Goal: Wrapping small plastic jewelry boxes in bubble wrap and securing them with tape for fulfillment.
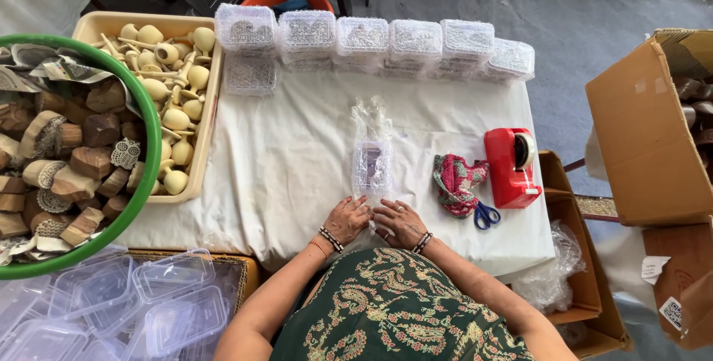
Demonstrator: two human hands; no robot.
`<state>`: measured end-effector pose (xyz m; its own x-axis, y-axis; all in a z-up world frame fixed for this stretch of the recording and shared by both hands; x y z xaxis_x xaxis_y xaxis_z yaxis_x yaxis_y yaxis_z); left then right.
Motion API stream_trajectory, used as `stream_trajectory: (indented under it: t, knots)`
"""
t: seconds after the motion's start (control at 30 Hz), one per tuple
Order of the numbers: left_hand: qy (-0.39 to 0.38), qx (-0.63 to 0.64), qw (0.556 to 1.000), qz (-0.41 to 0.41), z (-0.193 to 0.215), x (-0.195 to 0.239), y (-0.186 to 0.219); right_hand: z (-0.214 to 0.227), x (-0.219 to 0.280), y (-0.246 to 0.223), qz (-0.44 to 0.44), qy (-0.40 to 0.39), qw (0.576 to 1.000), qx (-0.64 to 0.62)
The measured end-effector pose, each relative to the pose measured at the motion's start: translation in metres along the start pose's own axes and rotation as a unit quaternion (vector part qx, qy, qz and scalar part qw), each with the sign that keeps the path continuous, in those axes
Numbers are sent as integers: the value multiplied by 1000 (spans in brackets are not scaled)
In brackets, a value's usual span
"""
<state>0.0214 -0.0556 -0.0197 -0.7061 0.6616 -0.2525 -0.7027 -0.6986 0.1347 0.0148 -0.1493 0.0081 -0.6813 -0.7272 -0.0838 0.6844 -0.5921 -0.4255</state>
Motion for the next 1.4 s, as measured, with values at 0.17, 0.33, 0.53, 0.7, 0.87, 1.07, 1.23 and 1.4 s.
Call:
stream_trajectory:
  t: [0.17,0.33,0.53,0.7,0.87,1.07,1.23,1.4]
  knots:
    - [25,111,989,93,11,-15,-30,23,-17,30,-94,62,987,-114]
    - [136,166,962,168,35,-42,-72,65,-51,54,-130,152,967,-155]
    - [44,259,893,366,21,-66,-119,73,-80,89,-232,146,950,-149]
    - [-44,268,857,438,-17,-69,-136,48,-80,123,-342,127,912,-187]
    - [-61,286,846,446,-18,-69,-133,32,-75,144,-376,151,885,-230]
    - [23,284,924,255,33,-77,-87,23,-52,128,-325,176,887,-278]
    - [-37,190,952,239,31,-30,-51,31,-12,76,-240,139,897,-344]
    - [61,144,986,52,27,9,-9,50,75,104,-353,154,904,-186]
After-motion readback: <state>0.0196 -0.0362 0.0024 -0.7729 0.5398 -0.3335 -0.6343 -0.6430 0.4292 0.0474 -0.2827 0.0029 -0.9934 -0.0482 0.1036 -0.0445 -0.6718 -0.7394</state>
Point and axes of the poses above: each hand's wrist, its own x-axis away from the middle knuckle, its own z-axis out of the back of the hand, y = z × x, the point moved 10 cm from there along -x, towards the middle knuckle, and after that the axes turned 8 degrees about -x, right-handed, at the moved point
